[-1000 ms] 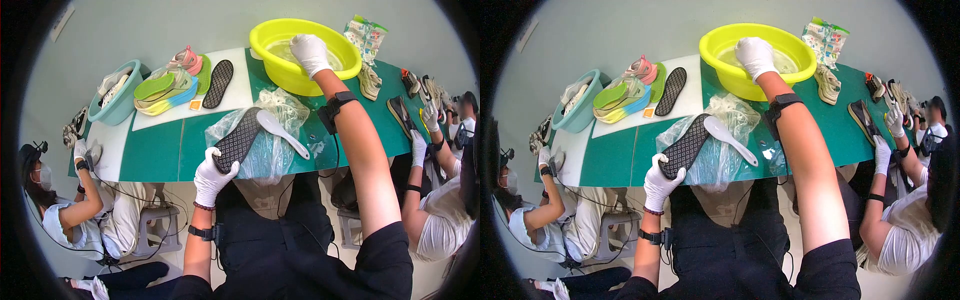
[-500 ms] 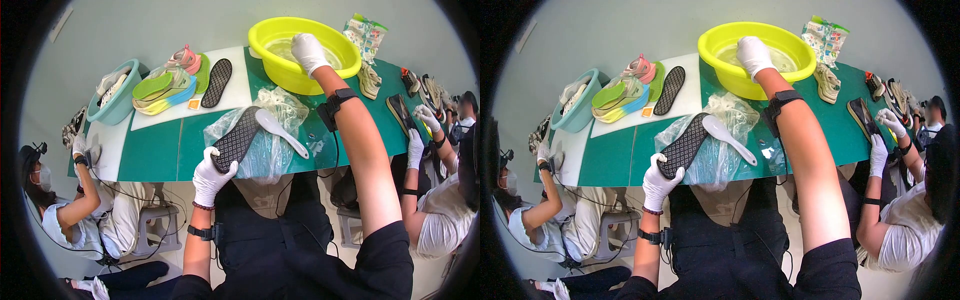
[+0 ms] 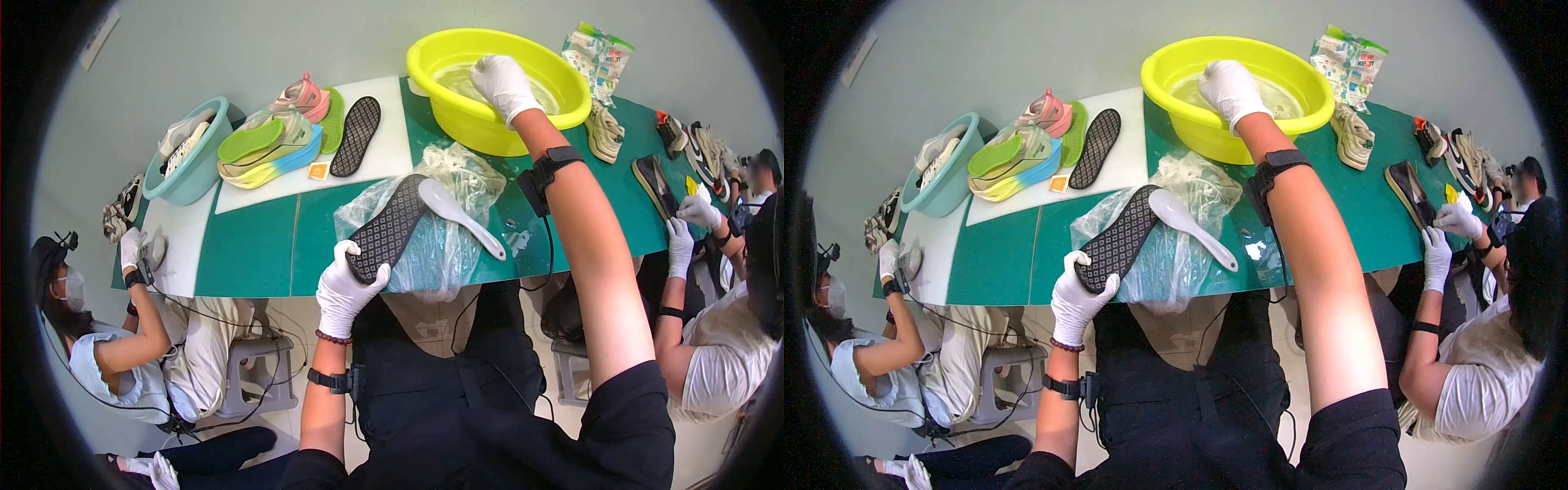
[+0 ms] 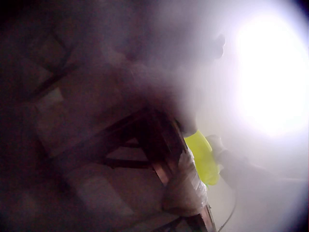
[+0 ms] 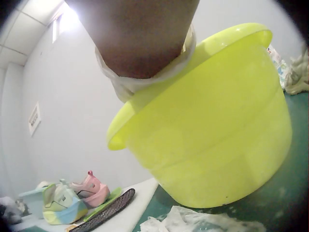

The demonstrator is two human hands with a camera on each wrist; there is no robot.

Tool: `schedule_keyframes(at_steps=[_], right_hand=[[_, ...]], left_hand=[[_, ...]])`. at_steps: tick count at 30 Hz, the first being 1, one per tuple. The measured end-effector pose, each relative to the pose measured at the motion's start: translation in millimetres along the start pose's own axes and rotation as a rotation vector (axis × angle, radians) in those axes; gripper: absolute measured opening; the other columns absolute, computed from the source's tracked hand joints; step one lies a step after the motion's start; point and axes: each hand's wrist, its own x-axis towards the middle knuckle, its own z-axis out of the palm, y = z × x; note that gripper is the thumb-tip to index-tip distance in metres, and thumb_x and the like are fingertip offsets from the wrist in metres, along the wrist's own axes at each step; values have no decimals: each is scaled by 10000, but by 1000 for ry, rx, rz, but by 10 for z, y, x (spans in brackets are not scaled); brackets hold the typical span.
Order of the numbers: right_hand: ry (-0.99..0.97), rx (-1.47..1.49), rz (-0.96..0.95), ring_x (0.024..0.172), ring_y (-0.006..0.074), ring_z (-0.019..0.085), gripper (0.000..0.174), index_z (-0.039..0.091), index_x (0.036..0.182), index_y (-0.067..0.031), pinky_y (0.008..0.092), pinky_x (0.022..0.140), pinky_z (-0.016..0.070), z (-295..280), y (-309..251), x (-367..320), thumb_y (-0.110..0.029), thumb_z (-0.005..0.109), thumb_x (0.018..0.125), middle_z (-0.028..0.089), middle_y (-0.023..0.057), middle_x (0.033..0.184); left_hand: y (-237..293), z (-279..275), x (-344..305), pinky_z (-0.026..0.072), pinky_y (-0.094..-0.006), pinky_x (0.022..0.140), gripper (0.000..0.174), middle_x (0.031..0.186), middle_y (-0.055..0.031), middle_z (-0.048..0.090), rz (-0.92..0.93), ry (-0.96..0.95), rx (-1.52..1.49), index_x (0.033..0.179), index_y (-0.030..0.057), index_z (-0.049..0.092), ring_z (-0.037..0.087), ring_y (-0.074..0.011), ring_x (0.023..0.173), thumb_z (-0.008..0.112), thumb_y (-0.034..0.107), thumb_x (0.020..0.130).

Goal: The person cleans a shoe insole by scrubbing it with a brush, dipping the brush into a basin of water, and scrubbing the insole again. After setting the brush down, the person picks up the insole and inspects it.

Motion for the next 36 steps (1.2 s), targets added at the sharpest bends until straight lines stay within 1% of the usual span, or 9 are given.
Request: schedule_keyframes(at_steps=[5,8,11,17,26,29,32,35,36], right_hand=[[-4,113,28,933,428,697,337,762,1005,-36,467,889,553,-44,-25,-20,-310,597,897,721,249,956],[53,92,15,992,425,693,384,736,1138,-50,462,926,545,30,42,21,-309,576,904,721,253,1031],[1,100,28,1070,423,676,433,690,1259,-68,456,967,530,52,108,28,-276,547,907,705,260,1128],[33,91,-27,1157,413,645,498,627,1361,-70,441,1022,499,240,302,86,-218,513,899,679,271,1213],[-101,29,6,1245,404,605,645,543,1456,-42,396,1091,449,87,98,57,-369,611,905,622,294,1323],[-171,-2,-9,1363,422,507,774,433,1535,-41,427,1167,368,165,224,103,-521,549,940,529,310,1440],[-246,-230,26,1482,469,323,882,289,1613,-92,478,1239,225,158,125,80,-675,413,963,403,303,1555],[-307,-137,43,1530,499,167,910,202,1645,-152,503,1263,107,377,348,199,-755,282,967,290,279,1627],[-310,-112,77,1533,505,145,880,213,1643,-188,558,1245,102,369,336,193,-747,284,968,246,276,1643]], left_hand=[[-5,-5,2,560,-424,635,621,812,-166,674,-7,-6,3,1134,108,507,705,-376,722,873,417,738],[-9,11,11,559,-438,586,569,753,-157,674,48,48,-5,1104,131,513,695,-378,665,849,414,742],[-5,13,11,559,-438,587,570,754,-158,675,52,49,-8,1106,131,511,695,-379,666,847,417,745],[0,0,4,560,-440,590,566,764,-160,676,27,31,12,1108,130,511,695,-382,670,843,417,751],[7,0,8,563,-441,597,564,765,-160,672,41,39,9,1100,129,509,698,-380,680,843,419,751],[-2,9,6,564,-440,598,563,766,-159,672,51,48,-2,1098,128,509,699,-380,682,842,418,749],[8,2,4,564,-439,599,561,769,-158,672,46,47,7,1097,127,510,699,-380,684,843,412,747],[6,0,7,563,-439,599,559,770,-158,672,45,43,10,1098,127,510,698,-380,684,843,407,747],[0,3,0,563,-437,610,581,783,-159,674,40,36,8,1113,124,509,701,-381,699,850,417,745]])
